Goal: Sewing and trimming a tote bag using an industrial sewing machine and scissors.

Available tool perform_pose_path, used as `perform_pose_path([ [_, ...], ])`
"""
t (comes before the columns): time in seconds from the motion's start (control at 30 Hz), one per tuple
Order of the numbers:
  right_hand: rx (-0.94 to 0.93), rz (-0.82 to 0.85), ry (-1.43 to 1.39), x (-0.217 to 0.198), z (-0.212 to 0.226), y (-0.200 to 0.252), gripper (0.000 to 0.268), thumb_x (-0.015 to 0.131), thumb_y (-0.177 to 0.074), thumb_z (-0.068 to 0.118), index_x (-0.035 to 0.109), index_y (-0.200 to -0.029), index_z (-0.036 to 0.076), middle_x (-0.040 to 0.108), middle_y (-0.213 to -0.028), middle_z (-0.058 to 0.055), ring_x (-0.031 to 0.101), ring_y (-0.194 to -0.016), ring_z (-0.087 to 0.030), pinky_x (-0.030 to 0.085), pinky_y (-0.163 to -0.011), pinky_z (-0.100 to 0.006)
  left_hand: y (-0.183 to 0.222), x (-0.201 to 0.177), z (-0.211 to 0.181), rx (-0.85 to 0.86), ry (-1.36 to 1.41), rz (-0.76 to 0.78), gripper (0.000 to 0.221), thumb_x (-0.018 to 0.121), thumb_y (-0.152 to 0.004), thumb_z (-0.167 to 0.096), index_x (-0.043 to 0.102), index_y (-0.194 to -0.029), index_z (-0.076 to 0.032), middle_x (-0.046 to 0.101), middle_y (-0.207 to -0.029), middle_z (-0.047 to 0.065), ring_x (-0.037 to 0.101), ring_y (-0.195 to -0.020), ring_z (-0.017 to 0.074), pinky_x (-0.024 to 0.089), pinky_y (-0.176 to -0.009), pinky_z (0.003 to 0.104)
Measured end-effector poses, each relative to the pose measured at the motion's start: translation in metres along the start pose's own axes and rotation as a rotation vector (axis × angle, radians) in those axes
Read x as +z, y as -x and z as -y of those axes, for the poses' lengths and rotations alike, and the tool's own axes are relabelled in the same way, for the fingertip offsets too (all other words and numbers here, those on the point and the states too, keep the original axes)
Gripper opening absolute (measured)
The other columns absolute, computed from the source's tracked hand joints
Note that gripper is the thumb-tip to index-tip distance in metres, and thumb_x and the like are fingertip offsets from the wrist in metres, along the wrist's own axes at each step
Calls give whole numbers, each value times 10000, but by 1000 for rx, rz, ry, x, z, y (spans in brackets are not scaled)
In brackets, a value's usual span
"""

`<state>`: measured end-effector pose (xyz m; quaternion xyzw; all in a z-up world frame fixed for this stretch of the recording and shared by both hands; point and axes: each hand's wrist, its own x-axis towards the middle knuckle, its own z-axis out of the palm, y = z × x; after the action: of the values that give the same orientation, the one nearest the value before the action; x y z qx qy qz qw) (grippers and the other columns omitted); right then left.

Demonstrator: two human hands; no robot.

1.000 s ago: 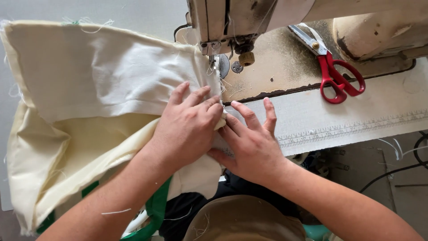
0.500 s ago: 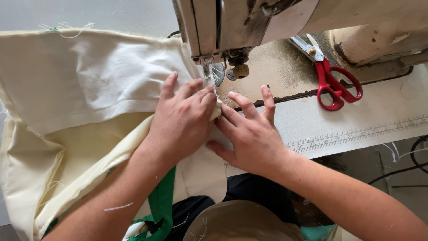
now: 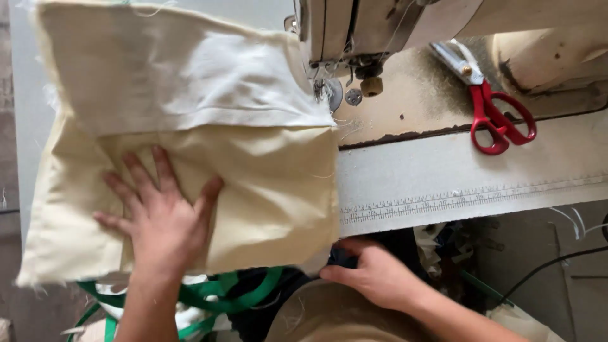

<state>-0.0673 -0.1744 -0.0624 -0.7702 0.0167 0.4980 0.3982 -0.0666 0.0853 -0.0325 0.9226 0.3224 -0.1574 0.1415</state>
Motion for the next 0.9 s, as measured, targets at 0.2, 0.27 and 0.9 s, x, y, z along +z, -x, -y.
perform_pose_path([
  [0.2,-237,-40,-647,44,-17,-24,145,659,-764,71,714,-871,-10,726,-859,-76,637,-789,-128,517,-784,-247,-28,-45,-12,154,-95,-8,932,157,-734,-733,-49,-1414,-129,-117,-1474,130,-146,-1318,346,-90,-989,624],
  [0.27,-278,-31,-666,51,-15,-18,119,637,-783,58,699,-861,-8,721,-847,-81,643,-782,-141,514,-784,-256,-6,-30,-5,144,-118,-53,966,189,-747,-742,1,-1413,-68,-63,-1476,156,-114,-1317,350,-77,-1012,592],
  [0.9,-289,-355,361,-14,48,34,229,635,-752,367,690,-891,193,719,-755,34,657,-630,-91,506,-606,-230,36,-80,-28,1291,16,-1053,128,666,-989,-141,671,-1016,-16,501,-585,-6,441,-460,91,292,-380,264],
])
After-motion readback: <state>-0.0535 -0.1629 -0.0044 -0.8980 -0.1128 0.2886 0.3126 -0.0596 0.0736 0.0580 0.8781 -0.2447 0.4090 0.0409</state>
